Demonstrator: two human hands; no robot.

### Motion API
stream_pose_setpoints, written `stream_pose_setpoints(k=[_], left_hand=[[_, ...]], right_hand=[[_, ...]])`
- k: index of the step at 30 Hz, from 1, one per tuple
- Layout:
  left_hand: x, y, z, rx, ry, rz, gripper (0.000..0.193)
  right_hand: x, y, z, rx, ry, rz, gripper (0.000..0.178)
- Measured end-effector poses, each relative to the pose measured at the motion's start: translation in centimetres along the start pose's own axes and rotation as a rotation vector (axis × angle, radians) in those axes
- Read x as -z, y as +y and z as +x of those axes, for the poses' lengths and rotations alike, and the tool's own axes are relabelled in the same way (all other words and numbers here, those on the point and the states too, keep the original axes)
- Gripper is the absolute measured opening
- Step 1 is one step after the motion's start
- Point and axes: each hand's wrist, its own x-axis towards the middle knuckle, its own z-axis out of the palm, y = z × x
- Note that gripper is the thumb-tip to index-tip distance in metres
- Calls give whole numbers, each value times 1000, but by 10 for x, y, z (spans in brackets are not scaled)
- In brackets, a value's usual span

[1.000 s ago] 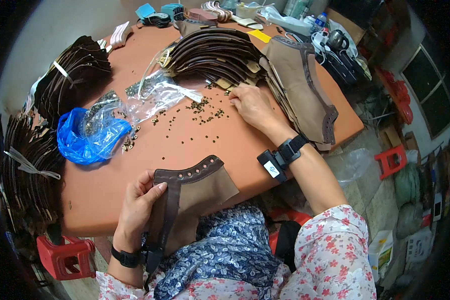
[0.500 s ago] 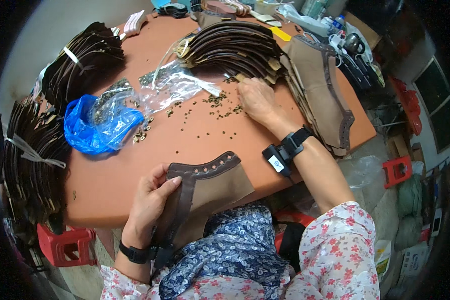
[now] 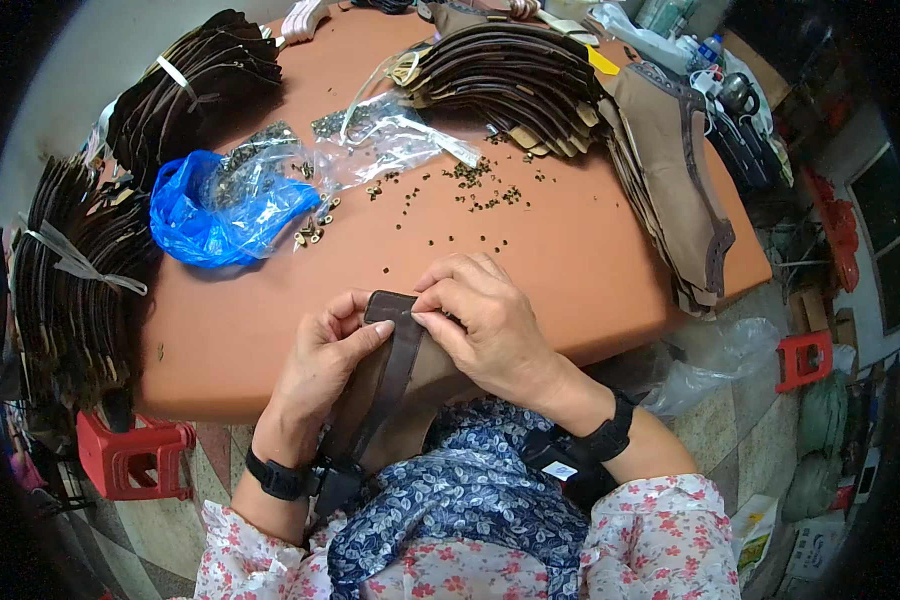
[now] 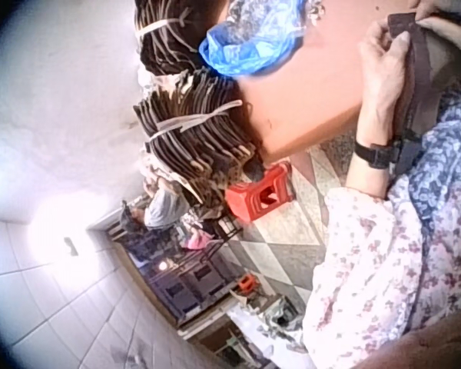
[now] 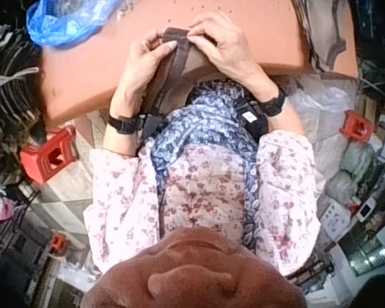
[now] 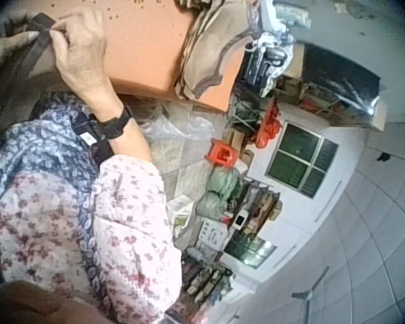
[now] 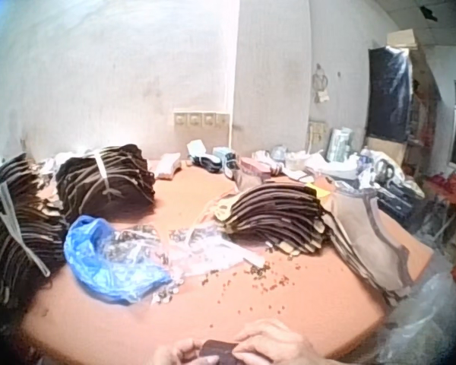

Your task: The person is manually inserting metal eyelets or studs into pre-punched holes in shoe upper components.

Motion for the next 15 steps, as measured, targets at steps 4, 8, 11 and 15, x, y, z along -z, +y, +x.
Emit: stream_pose_setpoints(k=[4,8,11,15], left_hand=[[0,1,-3,-24,-7,-49,22],[0,-1,-5,-16,-9,-64,23],[0,-2,-4,-21,-16,-82,23],[-1,-2,-7,-28,-3,-63,23]], right_hand=[[-9,-2,-1,35,21,-34,9],[-11,-1,-2,30,28,-33,8],[-11,-1,-3,-24,13,-16,9],[-11,-5,-4,-63,7,-11,10]])
